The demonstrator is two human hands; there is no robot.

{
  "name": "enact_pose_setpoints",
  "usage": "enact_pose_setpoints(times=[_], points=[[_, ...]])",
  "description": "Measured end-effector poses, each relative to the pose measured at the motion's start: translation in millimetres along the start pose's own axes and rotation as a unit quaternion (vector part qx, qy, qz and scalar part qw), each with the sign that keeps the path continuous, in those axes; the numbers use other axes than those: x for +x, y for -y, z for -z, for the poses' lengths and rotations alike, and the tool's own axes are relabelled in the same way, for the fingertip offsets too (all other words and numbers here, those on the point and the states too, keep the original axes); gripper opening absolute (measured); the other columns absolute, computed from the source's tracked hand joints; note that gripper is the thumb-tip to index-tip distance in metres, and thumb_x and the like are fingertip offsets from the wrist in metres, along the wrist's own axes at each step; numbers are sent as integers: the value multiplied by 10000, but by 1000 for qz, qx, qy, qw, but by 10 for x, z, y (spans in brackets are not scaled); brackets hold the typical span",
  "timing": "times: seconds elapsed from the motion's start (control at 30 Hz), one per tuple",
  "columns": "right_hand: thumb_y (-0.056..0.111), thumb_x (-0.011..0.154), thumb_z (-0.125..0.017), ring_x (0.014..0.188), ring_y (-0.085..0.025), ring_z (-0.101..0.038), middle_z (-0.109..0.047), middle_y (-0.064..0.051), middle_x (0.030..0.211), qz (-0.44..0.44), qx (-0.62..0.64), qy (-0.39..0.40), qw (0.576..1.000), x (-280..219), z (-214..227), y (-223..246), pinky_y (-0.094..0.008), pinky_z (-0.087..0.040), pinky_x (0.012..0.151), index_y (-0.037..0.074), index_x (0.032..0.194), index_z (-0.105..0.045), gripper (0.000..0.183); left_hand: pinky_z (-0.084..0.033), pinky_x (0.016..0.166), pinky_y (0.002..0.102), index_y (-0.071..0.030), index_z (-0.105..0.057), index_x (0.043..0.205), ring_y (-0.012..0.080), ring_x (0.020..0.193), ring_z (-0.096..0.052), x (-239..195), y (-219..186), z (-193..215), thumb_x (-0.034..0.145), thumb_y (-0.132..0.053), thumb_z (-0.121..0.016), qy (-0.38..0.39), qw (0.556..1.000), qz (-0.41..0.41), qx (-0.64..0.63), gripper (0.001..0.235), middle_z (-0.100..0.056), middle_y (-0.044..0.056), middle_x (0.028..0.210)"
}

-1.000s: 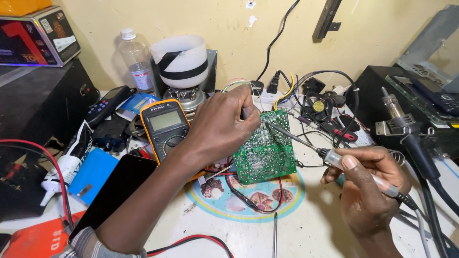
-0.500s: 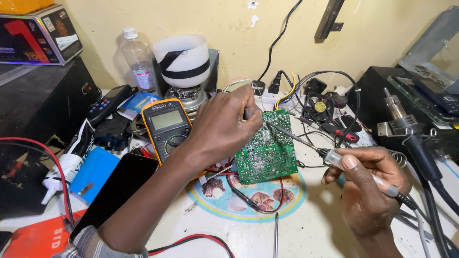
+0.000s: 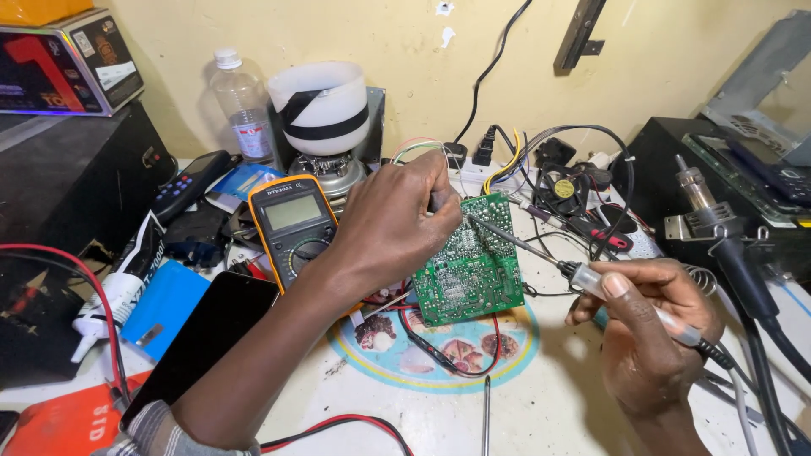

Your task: The person holds a tangled bundle of wires and components, then flips it to reveal a green circuit board. They use a soldering iron to apply heat to various points on the board's surface, moving the tool across different areas while holding the board steady with their other hand.

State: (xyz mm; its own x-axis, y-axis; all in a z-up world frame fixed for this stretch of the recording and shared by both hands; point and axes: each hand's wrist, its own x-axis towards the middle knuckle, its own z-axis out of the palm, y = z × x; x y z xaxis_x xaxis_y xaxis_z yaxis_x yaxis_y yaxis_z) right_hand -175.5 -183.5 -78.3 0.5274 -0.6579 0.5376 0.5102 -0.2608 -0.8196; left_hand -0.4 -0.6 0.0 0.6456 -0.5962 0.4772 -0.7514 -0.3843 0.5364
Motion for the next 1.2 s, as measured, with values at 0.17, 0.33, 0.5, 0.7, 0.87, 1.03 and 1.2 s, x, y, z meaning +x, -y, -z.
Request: enact_pose_setpoints(times=[0.17, 0.33, 0.5, 0.7, 0.87, 1.03, 1.2], points=[[113, 944, -617, 589, -268, -595, -654, -198, 907, 1, -1, 2, 1000, -2, 5, 7, -346, -527, 539, -44, 989, -616, 163, -394, 607, 474, -210, -524, 741, 257, 650, -612, -2, -9, 4, 855, -253, -561, 5, 1000, 5, 2, 127, -667, -48, 687], [181, 923, -629, 551, -252, -557, -616, -170, 836, -20, 26, -29, 999, 15, 16, 5, -335, -487, 473, -4, 958, -611, 189, -353, 582, 441, -202, -483, 707, 208, 603, -522, -5, -14, 27, 831, -232, -581, 0, 1000, 6, -17, 161, -566, -49, 618], [214, 887, -633, 515, -236, -541, -600, -149, 796, -32, 43, -60, 997, 33, 55, -31, -318, -451, 458, 18, 934, -603, 204, -389, 587, 426, -194, -527, 704, 179, 615, -574, 1, -18, 53, 829, -241, -591, 13, 999, 13, -29, 148, -651, -67, 664], [239, 892, -611, 488, -229, -492, -507, -151, 658, -47, 64, -88, 993, 39, -26, 78, -353, -446, 443, 5, 943, -606, 239, -412, 628, 392, -192, -535, 721, 170, 722, -636, 4, 27, 72, 835, -269, -600, 27, 997, -3, -71, 152, -712, -56, 797], [308, 830, -613, 491, -225, -458, -482, -116, 619, -90, 106, -129, 982, 138, 26, 130, -371, -350, 455, 96, 907, -585, 227, -343, 590, 355, -203, -555, 747, 122, 636, -463, 3, 0, 156, 898, -321, -639, 66, 993, 28, -92, 209, -651, -69, 778], [331, 830, -620, 529, -220, -444, -475, -95, 660, -89, 117, -145, 978, 176, 13, 184, -367, -357, 498, 89, 897, -568, 257, -350, 598, 327, -166, -529, 717, 111, 657, -446, 4, -11, 182, 924, -259, -657, 84, 985, 55, -141, 260, -556, -34, 717], [319, 826, -626, 545, -219, -452, -493, -99, 666, -126, 129, -160, 970, 196, 13, 139, -366, -361, 518, 94, 955, -618, 260, -374, 388, 372, -111, -439, 809, 152, 397, -391, -3, -4, 229, 1000, -128, -611, 115, 917, 232, -303, 257, -360, 39, 565]])
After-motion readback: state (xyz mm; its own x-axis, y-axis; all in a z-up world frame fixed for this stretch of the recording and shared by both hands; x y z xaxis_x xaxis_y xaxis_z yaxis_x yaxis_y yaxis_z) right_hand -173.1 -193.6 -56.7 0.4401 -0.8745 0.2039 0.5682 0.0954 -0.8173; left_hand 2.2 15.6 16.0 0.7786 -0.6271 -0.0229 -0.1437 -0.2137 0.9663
